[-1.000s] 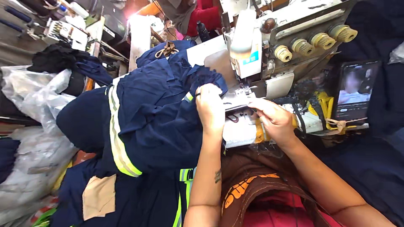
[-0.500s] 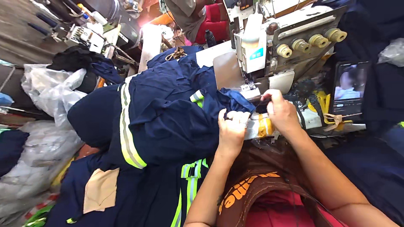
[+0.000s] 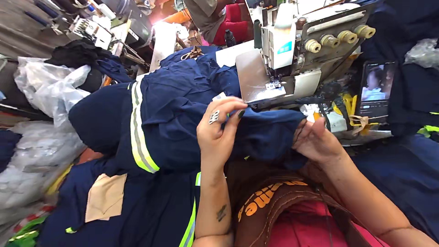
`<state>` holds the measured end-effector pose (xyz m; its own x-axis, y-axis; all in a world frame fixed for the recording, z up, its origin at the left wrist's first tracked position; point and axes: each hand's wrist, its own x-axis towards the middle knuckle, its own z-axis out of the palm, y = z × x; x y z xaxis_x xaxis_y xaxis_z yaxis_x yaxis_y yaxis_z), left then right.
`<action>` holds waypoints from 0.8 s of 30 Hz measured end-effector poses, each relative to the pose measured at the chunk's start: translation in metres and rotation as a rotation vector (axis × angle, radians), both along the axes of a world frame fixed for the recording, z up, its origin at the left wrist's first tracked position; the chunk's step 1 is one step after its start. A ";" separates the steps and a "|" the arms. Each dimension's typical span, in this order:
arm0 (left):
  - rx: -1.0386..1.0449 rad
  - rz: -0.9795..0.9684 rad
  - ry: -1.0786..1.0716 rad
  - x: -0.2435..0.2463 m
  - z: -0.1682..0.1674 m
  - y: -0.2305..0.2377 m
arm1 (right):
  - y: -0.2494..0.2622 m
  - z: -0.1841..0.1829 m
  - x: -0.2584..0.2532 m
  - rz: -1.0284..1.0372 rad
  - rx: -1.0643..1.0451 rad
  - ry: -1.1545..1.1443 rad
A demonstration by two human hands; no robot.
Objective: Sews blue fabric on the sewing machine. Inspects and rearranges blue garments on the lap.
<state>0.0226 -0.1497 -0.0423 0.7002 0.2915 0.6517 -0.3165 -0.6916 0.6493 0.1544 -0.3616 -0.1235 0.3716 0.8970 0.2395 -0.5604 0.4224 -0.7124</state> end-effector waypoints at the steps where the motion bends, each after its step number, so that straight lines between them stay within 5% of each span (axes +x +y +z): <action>1: -0.049 -0.012 -0.003 -0.009 -0.006 0.000 | -0.002 0.003 0.003 -0.017 0.002 0.005; 9: 0.018 -0.068 0.123 0.000 -0.060 -0.010 | -0.005 0.012 -0.010 -0.039 -0.012 -0.056; 19: -0.088 -0.215 -0.052 0.015 -0.052 -0.014 | -0.007 0.033 -0.006 -0.023 0.076 -0.165; 24: -0.014 0.155 -0.251 -0.011 -0.026 0.030 | 0.011 0.039 -0.001 -0.080 -0.035 -0.478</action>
<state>0.0113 -0.1192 -0.0683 0.4640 0.3928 0.7940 -0.3594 -0.7358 0.5740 0.1532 -0.3510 -0.0841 0.2957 0.8807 0.3700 -0.1340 0.4217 -0.8968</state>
